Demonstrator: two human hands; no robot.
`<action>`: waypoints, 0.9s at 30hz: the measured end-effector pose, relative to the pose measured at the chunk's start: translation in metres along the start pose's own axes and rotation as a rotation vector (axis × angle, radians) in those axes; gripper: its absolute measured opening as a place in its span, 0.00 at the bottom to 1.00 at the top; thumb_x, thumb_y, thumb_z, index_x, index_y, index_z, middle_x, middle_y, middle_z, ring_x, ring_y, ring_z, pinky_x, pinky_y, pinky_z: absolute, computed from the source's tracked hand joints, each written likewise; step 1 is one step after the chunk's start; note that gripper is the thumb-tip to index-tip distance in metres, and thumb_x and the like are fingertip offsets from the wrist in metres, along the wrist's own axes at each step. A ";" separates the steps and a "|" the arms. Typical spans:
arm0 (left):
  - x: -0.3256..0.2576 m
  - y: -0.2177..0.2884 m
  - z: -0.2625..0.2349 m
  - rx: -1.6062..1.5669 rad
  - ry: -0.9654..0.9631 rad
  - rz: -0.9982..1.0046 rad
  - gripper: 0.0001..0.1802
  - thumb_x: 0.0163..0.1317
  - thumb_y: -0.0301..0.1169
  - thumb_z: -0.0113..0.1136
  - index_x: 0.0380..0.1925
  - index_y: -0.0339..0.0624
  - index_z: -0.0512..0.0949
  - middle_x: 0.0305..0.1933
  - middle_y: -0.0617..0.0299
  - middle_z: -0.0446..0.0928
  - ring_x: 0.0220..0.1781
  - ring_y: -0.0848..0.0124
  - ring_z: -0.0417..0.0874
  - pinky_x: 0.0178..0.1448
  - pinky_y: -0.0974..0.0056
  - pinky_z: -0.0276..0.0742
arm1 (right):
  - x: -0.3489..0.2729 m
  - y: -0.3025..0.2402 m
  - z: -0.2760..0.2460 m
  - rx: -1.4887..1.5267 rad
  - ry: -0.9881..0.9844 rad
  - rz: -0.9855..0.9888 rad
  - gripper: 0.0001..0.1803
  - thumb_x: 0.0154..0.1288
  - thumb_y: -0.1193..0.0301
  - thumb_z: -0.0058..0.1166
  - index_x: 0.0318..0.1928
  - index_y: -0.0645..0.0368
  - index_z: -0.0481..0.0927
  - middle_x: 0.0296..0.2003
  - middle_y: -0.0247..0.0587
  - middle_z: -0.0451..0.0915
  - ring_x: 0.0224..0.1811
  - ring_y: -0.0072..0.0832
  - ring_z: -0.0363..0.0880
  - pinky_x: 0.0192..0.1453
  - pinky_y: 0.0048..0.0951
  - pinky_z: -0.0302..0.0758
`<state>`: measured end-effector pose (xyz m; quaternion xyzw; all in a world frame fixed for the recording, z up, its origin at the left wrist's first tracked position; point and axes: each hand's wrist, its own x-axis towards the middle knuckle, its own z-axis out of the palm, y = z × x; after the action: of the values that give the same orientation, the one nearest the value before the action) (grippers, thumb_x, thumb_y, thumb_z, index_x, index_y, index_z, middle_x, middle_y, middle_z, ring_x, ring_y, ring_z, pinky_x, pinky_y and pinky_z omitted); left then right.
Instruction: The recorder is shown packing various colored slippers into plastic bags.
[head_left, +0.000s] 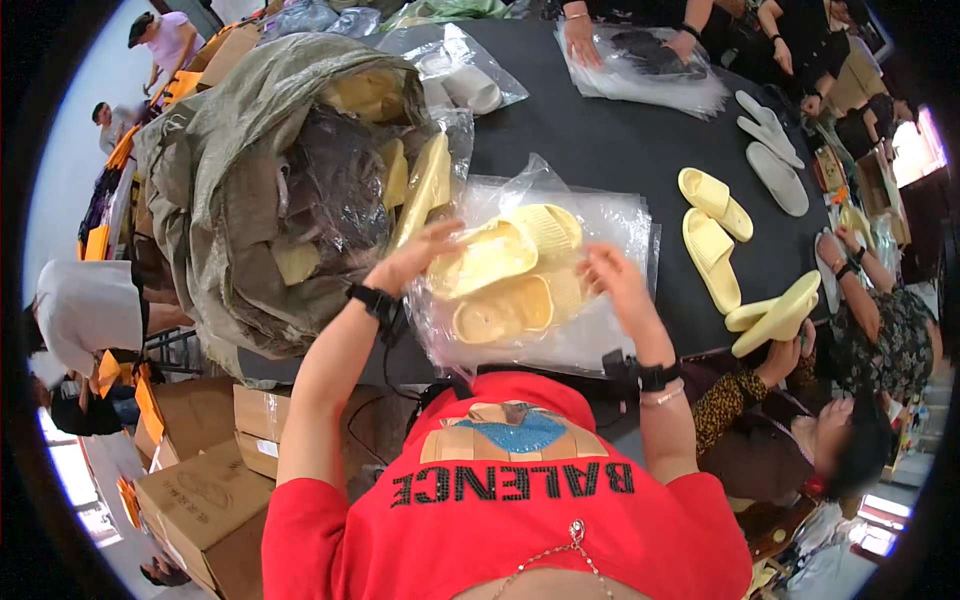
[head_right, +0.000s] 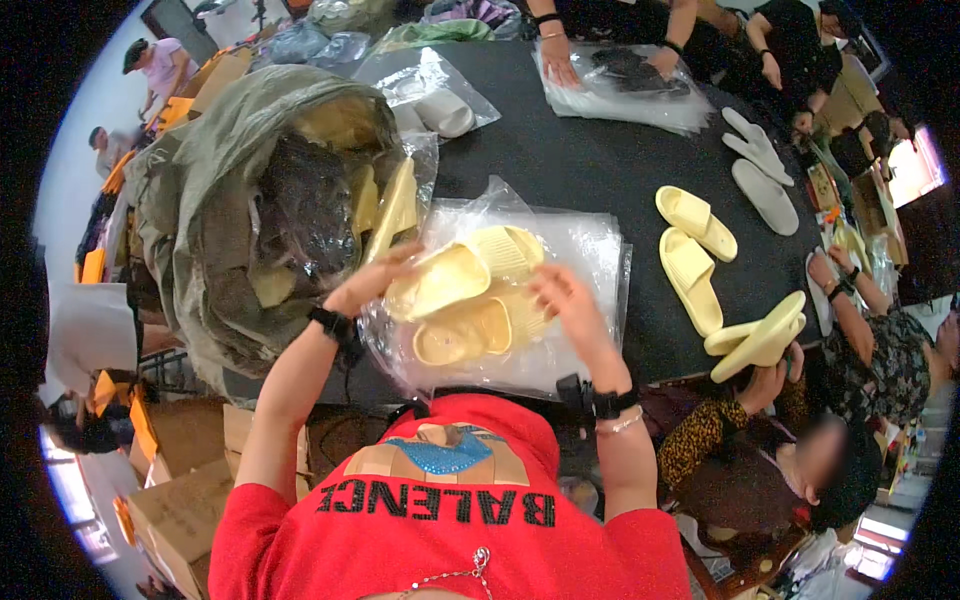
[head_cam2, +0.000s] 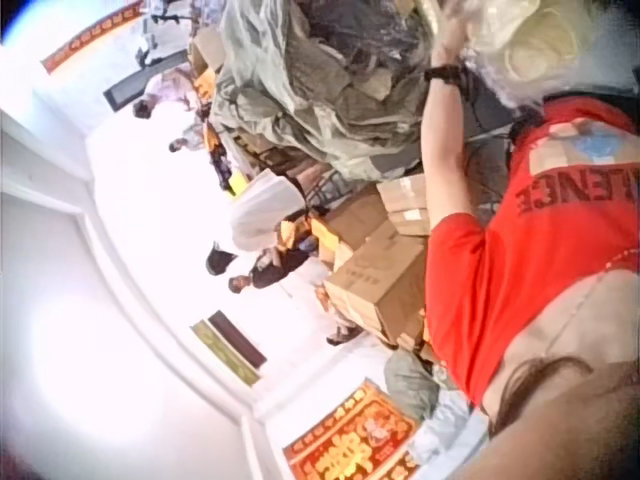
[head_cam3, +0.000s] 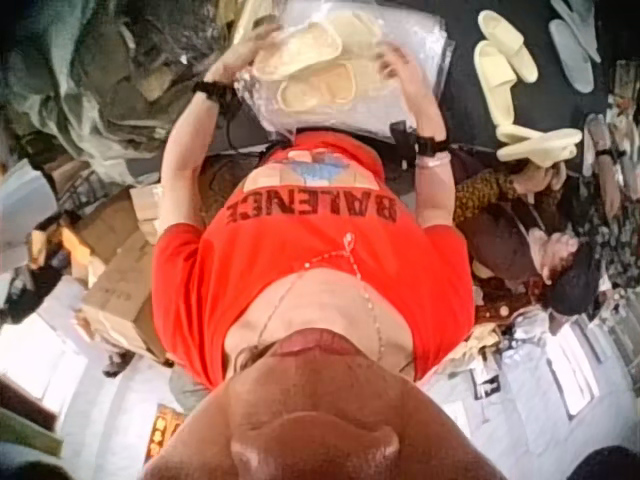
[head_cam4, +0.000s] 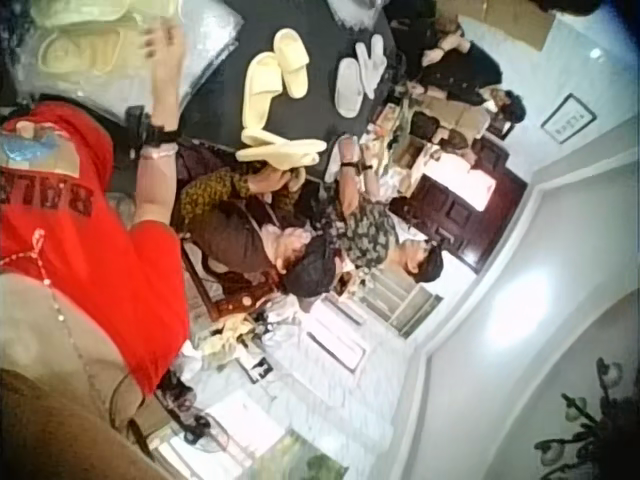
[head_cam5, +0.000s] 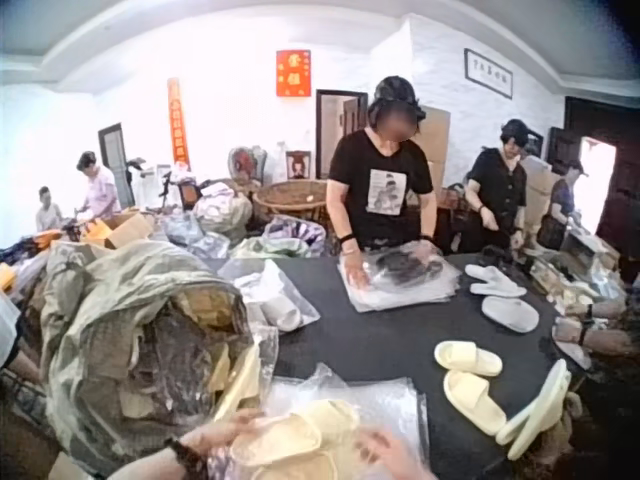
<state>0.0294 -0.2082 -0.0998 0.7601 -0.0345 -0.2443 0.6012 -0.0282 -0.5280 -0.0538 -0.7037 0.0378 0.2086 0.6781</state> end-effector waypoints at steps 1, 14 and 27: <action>0.009 -0.007 -0.005 -0.299 0.025 -0.146 0.27 0.60 0.35 0.53 0.59 0.39 0.63 0.48 0.59 0.73 0.43 0.74 0.75 0.47 0.71 0.71 | 0.007 -0.002 -0.003 -0.060 0.236 -0.015 0.21 0.62 0.64 0.49 0.54 0.59 0.70 0.46 0.41 0.74 0.46 0.24 0.71 0.51 0.25 0.68; -0.054 -0.086 0.004 -0.606 0.172 -0.072 0.27 0.59 0.32 0.51 0.59 0.40 0.61 0.44 0.62 0.73 0.46 0.73 0.72 0.47 0.68 0.68 | 0.056 0.118 -0.044 -0.620 0.466 0.168 0.29 0.57 0.60 0.53 0.55 0.63 0.67 0.42 0.52 0.77 0.47 0.42 0.75 0.51 0.34 0.69; -0.021 0.029 0.027 -0.507 -0.143 0.115 0.33 0.63 0.36 0.50 0.66 0.52 0.51 0.58 0.57 0.65 0.49 0.70 0.73 0.47 0.68 0.72 | -0.013 0.083 -0.062 0.023 0.504 -0.041 0.08 0.63 0.70 0.48 0.39 0.61 0.71 0.27 0.28 0.69 0.24 0.14 0.64 0.27 0.16 0.62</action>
<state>0.0067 -0.2334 -0.0706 0.5630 -0.0578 -0.2638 0.7811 -0.0530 -0.5972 -0.1280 -0.7263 0.1937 0.0125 0.6594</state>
